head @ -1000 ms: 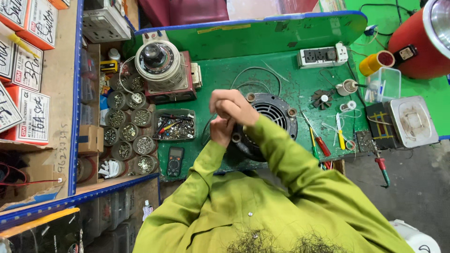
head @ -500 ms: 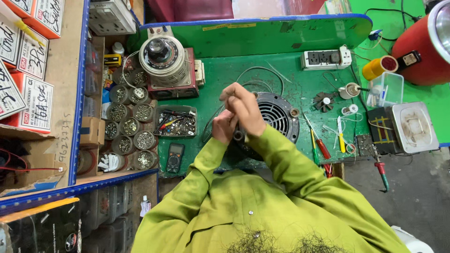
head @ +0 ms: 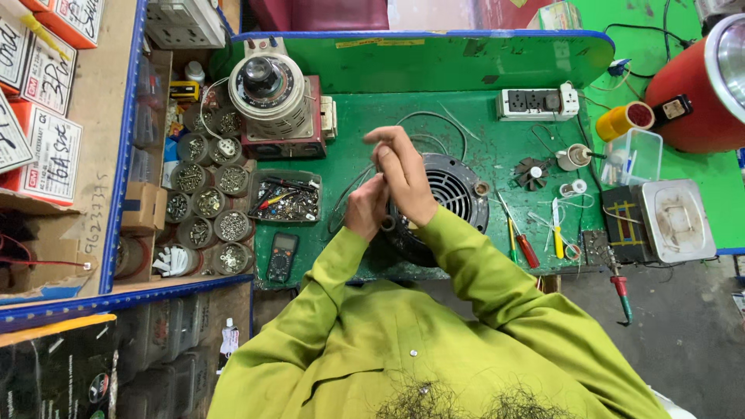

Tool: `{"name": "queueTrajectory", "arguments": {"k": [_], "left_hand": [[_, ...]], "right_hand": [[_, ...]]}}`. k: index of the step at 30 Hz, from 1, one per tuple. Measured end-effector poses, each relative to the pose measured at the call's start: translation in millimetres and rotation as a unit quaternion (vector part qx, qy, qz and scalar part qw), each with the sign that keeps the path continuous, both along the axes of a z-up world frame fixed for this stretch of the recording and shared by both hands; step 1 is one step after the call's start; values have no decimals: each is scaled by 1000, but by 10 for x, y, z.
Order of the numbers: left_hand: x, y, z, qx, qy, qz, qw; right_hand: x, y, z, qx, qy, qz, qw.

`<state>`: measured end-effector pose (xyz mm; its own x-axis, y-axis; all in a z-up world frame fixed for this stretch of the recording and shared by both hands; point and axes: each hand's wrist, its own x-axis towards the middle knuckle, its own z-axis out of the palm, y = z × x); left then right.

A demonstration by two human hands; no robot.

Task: The person unscrews the screws from the back of a fan motor housing using a screwdriver, manipulates internal components by hand, and then reassembles the housing by tightening the screws.

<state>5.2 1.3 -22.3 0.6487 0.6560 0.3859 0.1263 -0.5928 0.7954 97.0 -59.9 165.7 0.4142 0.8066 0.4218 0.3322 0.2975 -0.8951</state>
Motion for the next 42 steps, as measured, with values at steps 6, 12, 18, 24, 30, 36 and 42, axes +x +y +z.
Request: {"name": "queueTrajectory", "arguments": {"k": [6,12,18,24,30,36,42], "left_hand": [[7,38,86,-59,2,13,998],[-115,154,53,-20,-26,-19,999],[-41,199,50,14,-33,20,999],[-103,152,-91,-17,-10,-20,1000],[-119,131,356,-6,-12,13,1000],[48,270,-13,29,3,48,998],[-93,199,-30,-23,72,10,997]], "right_hand": [[498,418,-477,43,154,311,937],[75,116,-194,27,-101,-12,994],[43,163,54,-65,20,60,996],[309,314,-167,19,37,263,964],[335,18,289,16,-448,45,893],[263,-119,648,-128,-701,-80,697],[294,-85,675,-23,-676,88,731]]}}
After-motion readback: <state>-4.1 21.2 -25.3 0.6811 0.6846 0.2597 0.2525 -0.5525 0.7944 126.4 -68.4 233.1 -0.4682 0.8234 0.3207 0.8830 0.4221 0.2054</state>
